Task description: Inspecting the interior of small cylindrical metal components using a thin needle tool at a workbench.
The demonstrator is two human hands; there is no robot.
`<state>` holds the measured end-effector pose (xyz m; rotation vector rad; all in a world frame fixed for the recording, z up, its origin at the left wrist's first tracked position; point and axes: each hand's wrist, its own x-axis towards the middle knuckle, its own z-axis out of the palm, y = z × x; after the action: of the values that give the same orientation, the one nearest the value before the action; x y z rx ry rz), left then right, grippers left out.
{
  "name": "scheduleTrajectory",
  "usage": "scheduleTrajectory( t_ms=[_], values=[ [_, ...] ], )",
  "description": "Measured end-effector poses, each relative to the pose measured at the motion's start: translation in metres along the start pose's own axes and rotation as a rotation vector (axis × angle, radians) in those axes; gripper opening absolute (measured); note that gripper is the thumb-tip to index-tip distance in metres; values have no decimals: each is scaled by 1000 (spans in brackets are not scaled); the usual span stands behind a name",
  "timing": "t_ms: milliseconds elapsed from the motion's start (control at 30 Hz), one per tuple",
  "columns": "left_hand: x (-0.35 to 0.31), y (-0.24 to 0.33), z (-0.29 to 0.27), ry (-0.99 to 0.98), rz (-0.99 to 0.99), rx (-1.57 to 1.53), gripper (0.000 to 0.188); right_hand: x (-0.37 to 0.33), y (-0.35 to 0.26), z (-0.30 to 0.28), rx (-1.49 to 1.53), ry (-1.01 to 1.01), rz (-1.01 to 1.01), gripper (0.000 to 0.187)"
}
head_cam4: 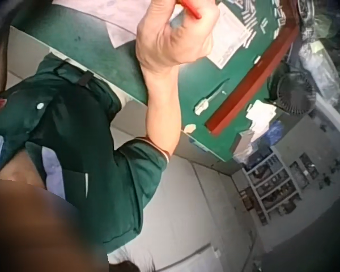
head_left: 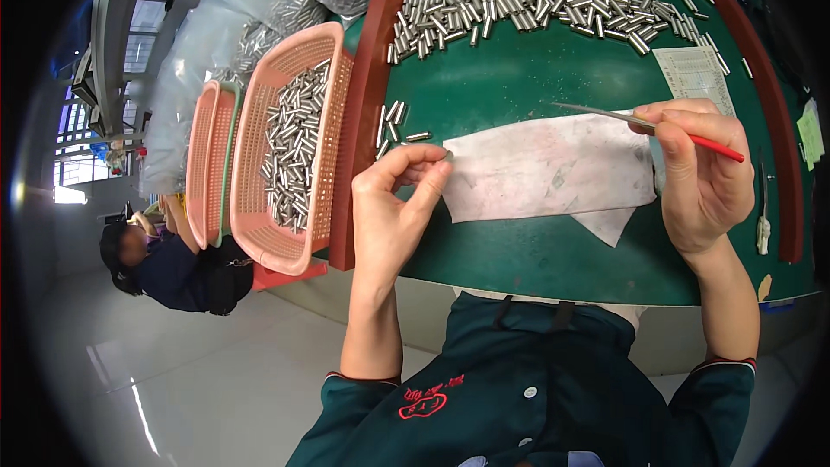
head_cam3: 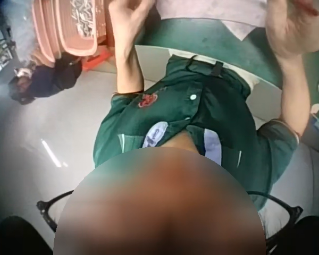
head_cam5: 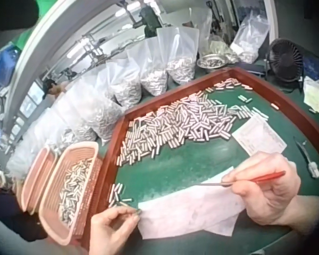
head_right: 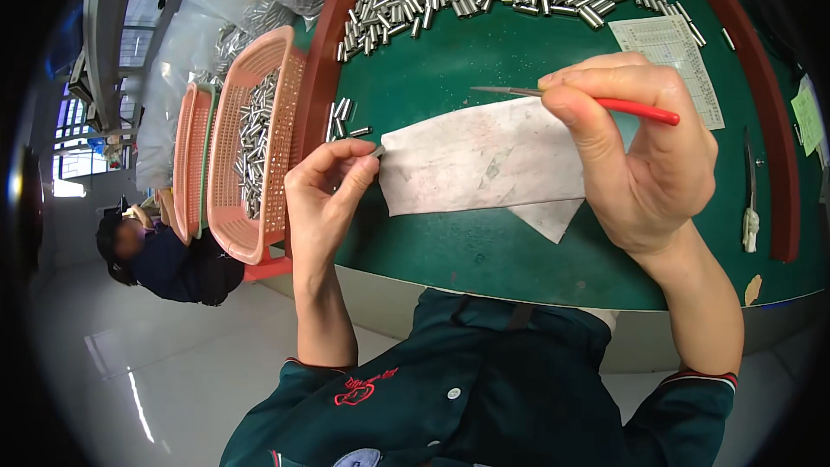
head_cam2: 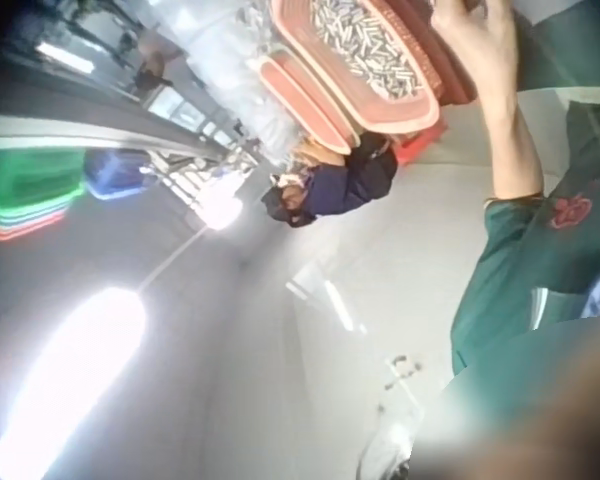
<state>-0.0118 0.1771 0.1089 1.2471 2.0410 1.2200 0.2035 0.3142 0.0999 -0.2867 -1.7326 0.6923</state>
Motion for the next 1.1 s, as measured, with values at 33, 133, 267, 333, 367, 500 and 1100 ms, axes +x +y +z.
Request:
scheduleTrajectory(
  t_ms=[33,133,267,333,367,500,1100],
  values=[
    [-2,0,0,1,-4,2,11,0,0,-1,3,-1,4,14],
    [-5,4,1,6,114,119,13,0,0,-2,-7,-7,21,13],
    [-12,7,0,277,488,190,14,-1,3,-4,-46,-13,6,13],
    [-10,-1,3,187,614,409,14,-1,3,-3,-46,-13,6,13],
    [-6,-16,9,45,530,400,11,-1,2,-1,-41,-8,15,13],
    [-18,3,3,362,572,200,14,-3,5,-1,-55,-8,88,12],
    [-95,-7,-20,263,281,-322,16,-4,2,-5,44,-85,81,8]
  ],
)
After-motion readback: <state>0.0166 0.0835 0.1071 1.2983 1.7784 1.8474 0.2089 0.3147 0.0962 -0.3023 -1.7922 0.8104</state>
